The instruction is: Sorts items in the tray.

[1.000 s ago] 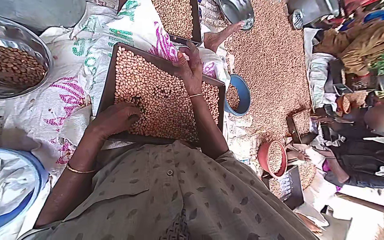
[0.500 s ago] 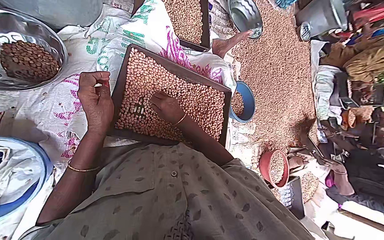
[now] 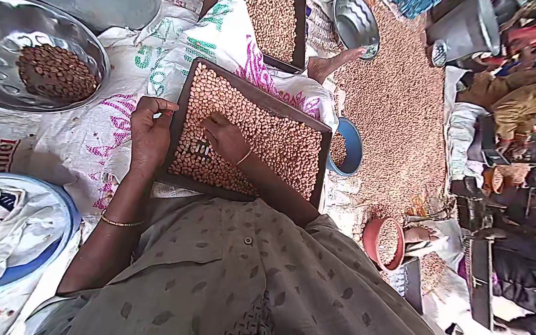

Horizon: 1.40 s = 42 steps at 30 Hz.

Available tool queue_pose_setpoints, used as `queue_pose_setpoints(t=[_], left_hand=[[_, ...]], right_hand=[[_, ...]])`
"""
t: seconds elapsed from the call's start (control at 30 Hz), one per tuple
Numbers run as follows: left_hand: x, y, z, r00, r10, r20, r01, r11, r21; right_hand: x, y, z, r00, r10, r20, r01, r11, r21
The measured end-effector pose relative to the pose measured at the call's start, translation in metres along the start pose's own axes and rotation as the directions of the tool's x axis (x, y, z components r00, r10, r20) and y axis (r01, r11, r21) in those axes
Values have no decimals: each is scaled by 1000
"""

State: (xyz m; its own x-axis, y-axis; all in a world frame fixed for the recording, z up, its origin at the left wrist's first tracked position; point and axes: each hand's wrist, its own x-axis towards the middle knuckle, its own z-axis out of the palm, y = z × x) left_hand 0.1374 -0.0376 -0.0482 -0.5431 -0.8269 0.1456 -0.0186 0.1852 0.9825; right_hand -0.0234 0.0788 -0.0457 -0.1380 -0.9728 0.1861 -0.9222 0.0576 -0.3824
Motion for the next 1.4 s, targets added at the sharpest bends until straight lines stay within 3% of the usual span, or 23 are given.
queue_pose_setpoints(t=[0.1, 0.23, 0.3, 0.37, 0.4, 0.47, 0.53, 0.6, 0.67, 0.77, 0.9, 0.93, 1.0, 1.07, 1.13, 1.17, 1.23, 1.3, 1.33, 1.4], left_hand=[[-2, 8, 1, 1000, -9, 11, 9, 1000, 1], [-24, 51, -1, 986, -166, 24, 166, 986, 34], [-22, 45, -2, 989, -144, 24, 143, 989, 35], [-7, 16, 0, 999, -43, 22, 43, 999, 9], [-1, 5, 1, 1000, -9, 20, 9, 1000, -2], [1, -1, -1, 1000, 7, 28, -7, 1000, -10], [2, 1, -1, 999, 3, 34, -3, 1000, -13], [2, 2, 0, 999, 0, 34, 0, 1000, -14], [1, 0, -1, 1000, -2, 31, 2, 1000, -6], [2, -2, 0, 999, 9, 40, -10, 1000, 8], [-2, 10, 0, 999, -36, 32, 36, 999, 8], [-5, 16, -1, 998, -57, 40, 57, 998, 10], [0, 4, 0, 1000, -13, 19, 13, 1000, -17], [1, -2, 0, 1000, 6, 27, -5, 999, -38], [2, -3, 0, 999, -2, 33, 4, 999, -46], [2, -2, 0, 999, -3, 36, 5, 999, -48], [4, -2, -1, 999, 2, 43, 0, 999, -51], [3, -4, -1, 999, 1, 46, 2, 999, -48], [2, -4, -1, 999, 0, 44, 1, 999, -36], [2, -2, -1, 999, 5, 44, -5, 1000, -10]], right_hand=[[2, -4, 4, 1000, -2, 13, 4, 993, -118], [2, -6, -9, 991, -19, 132, 32, 995, -99], [6, 5, -23, 1000, -8, 0, 8, 998, 57], [15, 25, -47, 921, 166, -353, -46, 945, 325], [21, 34, -65, 860, 298, -414, -78, 879, 470], [21, 44, -89, 803, 455, -385, -145, 776, 614], [5, 36, -90, 893, 376, -246, -191, 813, 550], [-18, 18, -75, 985, 165, 43, -168, 902, 397], [-41, 3, -51, 967, 5, 254, -49, 985, 165], [-74, -6, -18, 980, -54, 191, 69, 995, -72], [-55, -10, -25, 978, -43, 202, 56, 997, -61], [-50, -5, -29, 991, -46, 127, 48, 999, -14], [-35, 12, -42, 984, 65, -168, -27, 976, 217], [-13, 31, -67, 844, 352, -405, -67, 818, 571], [4, 48, -91, 706, 572, -417, -86, 654, 752], [7, 51, -92, 693, 584, -423, -100, 659, 745], [5, 42, -73, 809, 406, -425, -88, 798, 596], [-8, 27, -42, 960, 77, -268, 14, 947, 321], [-15, 24, -28, 989, -60, -135, 80, 985, 150], [-27, 29, -16, 989, -136, 60, 142, 983, -116]])
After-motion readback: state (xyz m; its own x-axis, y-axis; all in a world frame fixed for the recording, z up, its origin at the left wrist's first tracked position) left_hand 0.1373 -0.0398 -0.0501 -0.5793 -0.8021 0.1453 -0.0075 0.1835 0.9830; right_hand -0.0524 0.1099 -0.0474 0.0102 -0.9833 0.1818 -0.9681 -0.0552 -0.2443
